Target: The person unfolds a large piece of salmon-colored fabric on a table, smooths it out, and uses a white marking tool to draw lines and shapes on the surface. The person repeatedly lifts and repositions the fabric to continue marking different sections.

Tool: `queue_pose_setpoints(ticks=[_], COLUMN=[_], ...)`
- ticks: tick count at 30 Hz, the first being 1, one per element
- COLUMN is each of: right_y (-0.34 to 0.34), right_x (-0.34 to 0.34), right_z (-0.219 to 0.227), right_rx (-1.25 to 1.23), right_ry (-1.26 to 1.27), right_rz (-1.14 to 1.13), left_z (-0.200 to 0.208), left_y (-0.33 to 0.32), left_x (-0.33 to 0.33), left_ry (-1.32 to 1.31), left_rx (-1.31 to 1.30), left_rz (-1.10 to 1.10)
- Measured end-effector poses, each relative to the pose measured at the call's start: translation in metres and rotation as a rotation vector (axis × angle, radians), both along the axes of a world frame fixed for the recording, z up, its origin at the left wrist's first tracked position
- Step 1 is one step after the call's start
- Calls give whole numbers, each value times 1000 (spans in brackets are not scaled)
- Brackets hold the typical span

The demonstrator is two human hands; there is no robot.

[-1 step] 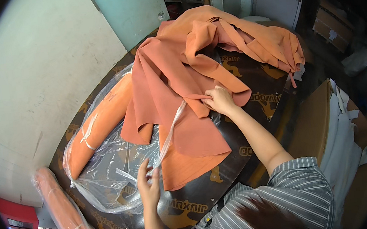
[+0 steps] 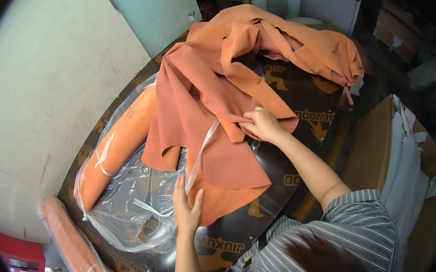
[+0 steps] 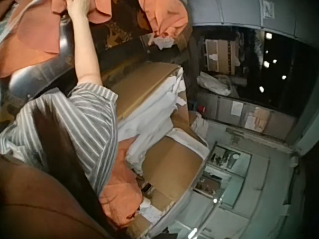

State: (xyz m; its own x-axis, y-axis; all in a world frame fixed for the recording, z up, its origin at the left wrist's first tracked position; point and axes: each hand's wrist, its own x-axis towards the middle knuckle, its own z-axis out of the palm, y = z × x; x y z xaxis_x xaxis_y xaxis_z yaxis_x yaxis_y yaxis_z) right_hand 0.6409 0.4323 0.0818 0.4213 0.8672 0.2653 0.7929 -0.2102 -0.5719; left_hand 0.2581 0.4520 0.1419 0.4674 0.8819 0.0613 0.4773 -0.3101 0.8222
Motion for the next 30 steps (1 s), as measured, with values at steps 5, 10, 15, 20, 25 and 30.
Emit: queue_pose_setpoints(ticks=[5, 10, 15, 20, 25, 30], right_y=[-84, -147, -162, -142, -115, -129], right_x=[-49, -34, -19, -15, 31, 18], right_z=[27, 2, 49, 66, 16, -23], right_rx=[-56, -145, -106, -76, 56, -344], right_ry=[229, 529, 453, 610, -64, -162], right_rz=[269, 337, 155, 278, -291, -503], left_z=[-103, -54, 42, 141, 19, -61], left_y=[42, 88, 214, 180, 180, 96], left_x=[78, -28, -365, -571, -458, -248], left_ry=[202, -447, -1098, -329, 360, 598], left_rx=[294, -418, 4, 147, -348, 441], left_rz=[-70, 11, 725, 1049, 798, 941])
